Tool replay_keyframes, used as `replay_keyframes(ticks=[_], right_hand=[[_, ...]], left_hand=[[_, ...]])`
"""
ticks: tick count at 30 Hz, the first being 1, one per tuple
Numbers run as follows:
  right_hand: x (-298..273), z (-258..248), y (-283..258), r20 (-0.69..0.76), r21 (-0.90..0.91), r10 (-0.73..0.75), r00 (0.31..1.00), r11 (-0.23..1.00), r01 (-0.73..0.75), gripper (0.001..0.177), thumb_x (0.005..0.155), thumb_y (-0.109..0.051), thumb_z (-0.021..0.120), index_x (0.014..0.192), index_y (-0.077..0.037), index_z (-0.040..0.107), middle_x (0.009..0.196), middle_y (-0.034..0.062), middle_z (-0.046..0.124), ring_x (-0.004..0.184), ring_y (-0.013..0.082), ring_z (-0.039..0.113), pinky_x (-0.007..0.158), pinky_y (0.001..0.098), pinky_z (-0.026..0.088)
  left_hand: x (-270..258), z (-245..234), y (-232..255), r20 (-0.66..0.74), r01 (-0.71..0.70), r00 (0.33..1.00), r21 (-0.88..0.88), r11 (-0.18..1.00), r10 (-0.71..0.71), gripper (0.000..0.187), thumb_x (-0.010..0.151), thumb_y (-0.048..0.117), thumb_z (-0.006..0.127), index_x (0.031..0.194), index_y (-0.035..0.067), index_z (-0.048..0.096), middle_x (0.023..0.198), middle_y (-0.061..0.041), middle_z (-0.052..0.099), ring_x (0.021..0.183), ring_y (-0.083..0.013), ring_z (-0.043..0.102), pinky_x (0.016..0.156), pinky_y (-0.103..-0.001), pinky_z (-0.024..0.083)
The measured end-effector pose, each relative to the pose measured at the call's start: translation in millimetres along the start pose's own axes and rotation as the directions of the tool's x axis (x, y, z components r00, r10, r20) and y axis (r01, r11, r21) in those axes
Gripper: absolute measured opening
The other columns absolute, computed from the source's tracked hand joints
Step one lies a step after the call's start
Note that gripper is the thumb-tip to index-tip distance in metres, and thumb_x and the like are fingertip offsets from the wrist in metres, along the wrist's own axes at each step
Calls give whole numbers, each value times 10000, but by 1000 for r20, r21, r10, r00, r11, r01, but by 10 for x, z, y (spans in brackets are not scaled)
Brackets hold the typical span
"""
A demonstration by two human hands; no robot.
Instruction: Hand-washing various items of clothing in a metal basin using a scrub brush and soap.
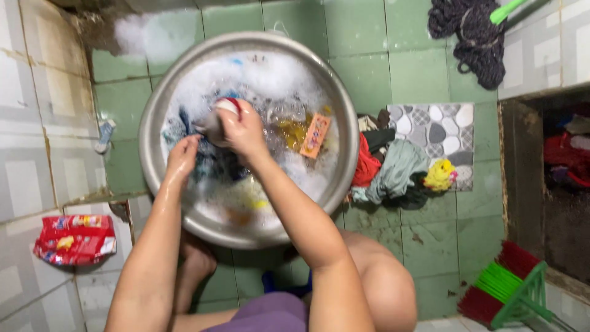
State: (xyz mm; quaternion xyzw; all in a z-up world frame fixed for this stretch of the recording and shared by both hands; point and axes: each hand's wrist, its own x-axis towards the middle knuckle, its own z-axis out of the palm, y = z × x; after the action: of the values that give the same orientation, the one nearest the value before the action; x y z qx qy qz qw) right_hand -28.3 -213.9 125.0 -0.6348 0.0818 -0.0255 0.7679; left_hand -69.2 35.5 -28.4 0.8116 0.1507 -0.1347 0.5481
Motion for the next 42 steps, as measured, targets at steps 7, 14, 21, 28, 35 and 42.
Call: replay_keyframes(ticks=[7,14,21,28,35,42], right_hand=[[-630,474,-1391,5,447,143,990,885,-131,247,1000,-169,655,1137,35,679,1019,89,704,914,144,645,830,306,553],[-1023,781,-2103,234,793,129,964,548,-266,207,1100,-131,642,1174,57,597,1072,114,693,1037,188,646,960,329,529],[-1100,610,-2105,274,800,-12,962,557,-221,178,1070,-78,646,1191,33,578,1111,70,663,1035,131,622,987,295,528],[-871,-56,-1494,325,304,-185,927,949,83,349,986,-130,660,1328,-76,612,1254,124,632,1138,214,564,1054,374,494],[-1283,-106,-1508,744,-570,-86,663,435,696,937,603,-631,826,1454,-485,464,1668,133,161,1534,567,69,1027,972,117],[-1302,-42,-757,616,-508,-543,571,280,814,365,859,-395,756,1198,-337,634,1550,82,472,1492,446,404,1072,717,365]], left_hand=[[-1001,68,1248,-82,207,968,-262,943,-236,438,1124,403,565,1406,84,667,1100,-1,608,928,-138,473,760,-305,361],[-1692,655,2927,-569,767,592,178,617,-571,567,1143,554,400,1451,135,627,1388,-61,712,1196,-203,692,1046,-337,545],[-1851,568,2383,349,366,930,-907,209,-112,622,920,540,452,1414,163,453,1453,-138,549,1256,-289,609,1084,-407,528],[-1195,808,1448,-87,-119,977,-980,161,196,709,1104,617,518,1555,107,321,1512,-109,367,1439,-259,363,1208,-483,381],[-1674,490,2370,308,242,804,-951,193,508,603,1065,637,424,1581,326,412,1648,-72,483,1469,-497,490,1086,-676,479],[-820,385,778,255,243,967,-937,251,12,309,1260,357,473,1289,62,560,1256,-122,632,1209,-332,588,1120,-499,539]])
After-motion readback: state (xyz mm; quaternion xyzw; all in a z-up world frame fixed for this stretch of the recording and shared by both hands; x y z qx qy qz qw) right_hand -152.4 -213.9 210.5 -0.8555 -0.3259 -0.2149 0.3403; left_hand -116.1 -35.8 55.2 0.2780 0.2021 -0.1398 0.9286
